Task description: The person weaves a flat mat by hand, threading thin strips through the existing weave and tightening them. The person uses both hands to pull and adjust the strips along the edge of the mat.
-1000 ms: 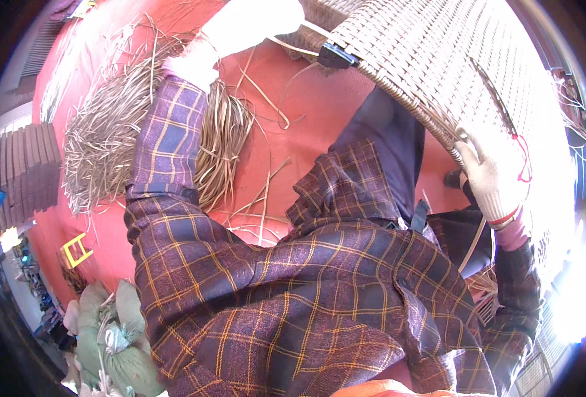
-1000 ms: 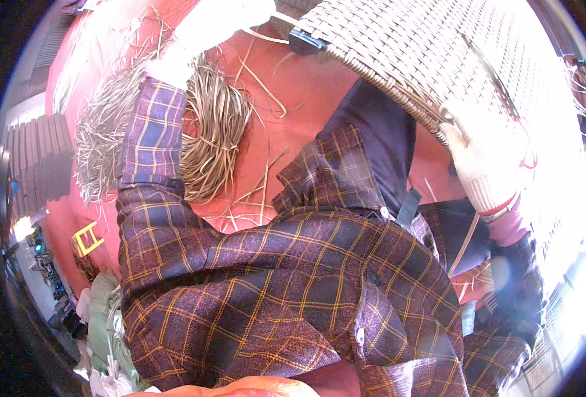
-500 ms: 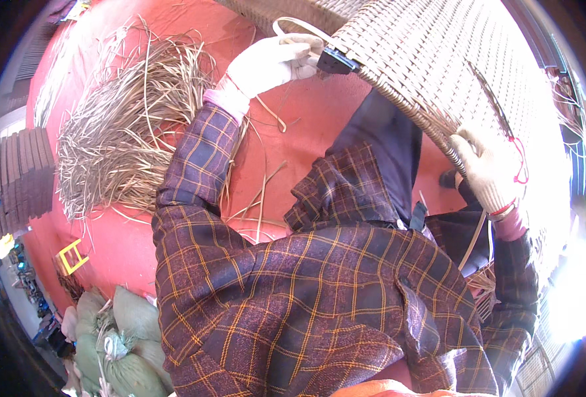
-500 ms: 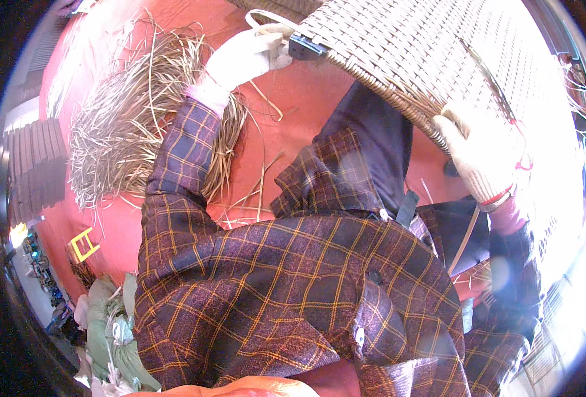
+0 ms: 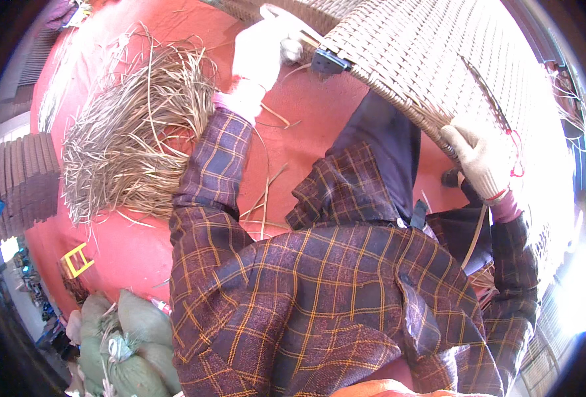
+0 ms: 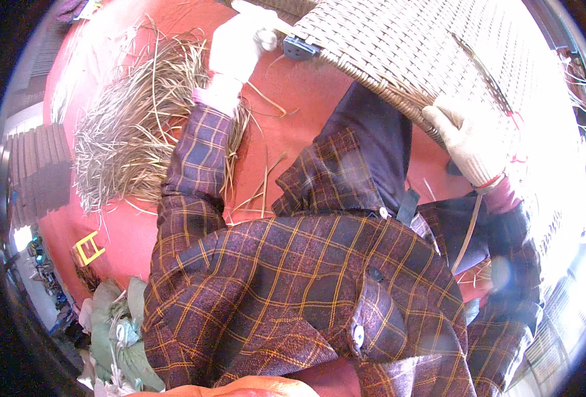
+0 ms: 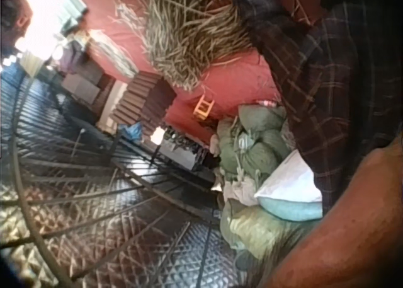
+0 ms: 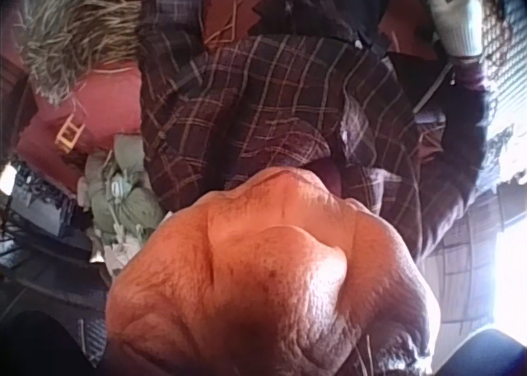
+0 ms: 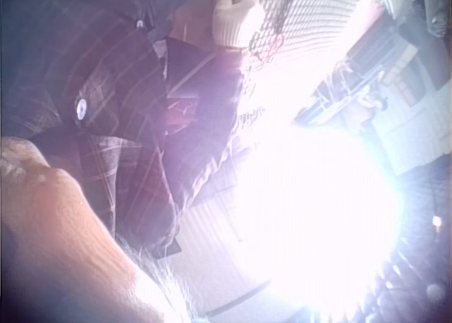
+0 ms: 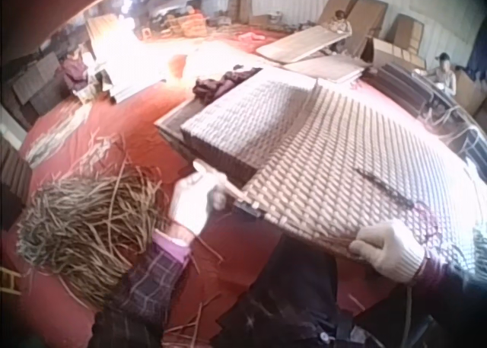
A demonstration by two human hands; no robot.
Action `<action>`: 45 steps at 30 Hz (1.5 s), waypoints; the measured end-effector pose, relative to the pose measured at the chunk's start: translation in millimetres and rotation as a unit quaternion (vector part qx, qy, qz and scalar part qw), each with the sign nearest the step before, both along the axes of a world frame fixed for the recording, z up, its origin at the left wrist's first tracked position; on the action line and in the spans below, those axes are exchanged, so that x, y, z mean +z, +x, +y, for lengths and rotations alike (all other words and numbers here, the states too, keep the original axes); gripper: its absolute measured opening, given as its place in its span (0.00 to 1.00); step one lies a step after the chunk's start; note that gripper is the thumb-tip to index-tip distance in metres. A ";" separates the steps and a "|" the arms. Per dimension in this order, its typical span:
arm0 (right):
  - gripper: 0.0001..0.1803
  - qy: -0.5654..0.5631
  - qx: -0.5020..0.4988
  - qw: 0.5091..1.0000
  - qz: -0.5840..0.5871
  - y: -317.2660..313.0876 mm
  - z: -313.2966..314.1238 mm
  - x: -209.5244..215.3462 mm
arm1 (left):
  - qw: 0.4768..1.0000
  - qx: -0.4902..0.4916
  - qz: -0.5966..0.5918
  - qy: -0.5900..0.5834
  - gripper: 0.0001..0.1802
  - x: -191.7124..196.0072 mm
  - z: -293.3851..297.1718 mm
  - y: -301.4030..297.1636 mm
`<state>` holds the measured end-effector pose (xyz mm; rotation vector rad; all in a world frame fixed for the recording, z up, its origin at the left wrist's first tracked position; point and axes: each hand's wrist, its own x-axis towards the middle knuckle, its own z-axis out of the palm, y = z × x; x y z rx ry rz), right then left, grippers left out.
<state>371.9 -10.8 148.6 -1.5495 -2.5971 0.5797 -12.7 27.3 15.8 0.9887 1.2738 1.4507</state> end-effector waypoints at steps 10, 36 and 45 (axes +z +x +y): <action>0.10 -0.047 -0.057 0.979 0.190 -8.1 -12.9 14.0 | 0.881 0.158 0.363 0.260 0.12 21.5 -37.5 58.6; 0.12 0.154 -0.254 0.950 0.102 129.3 -17.3 -9.5 | 0.945 0.188 0.213 0.162 0.29 6.5 -49.2 111.9; 0.15 0.136 0.026 0.990 0.015 13.0 -24.5 6.4 | 0.891 0.145 0.364 0.231 0.14 19.1 -67.6 68.8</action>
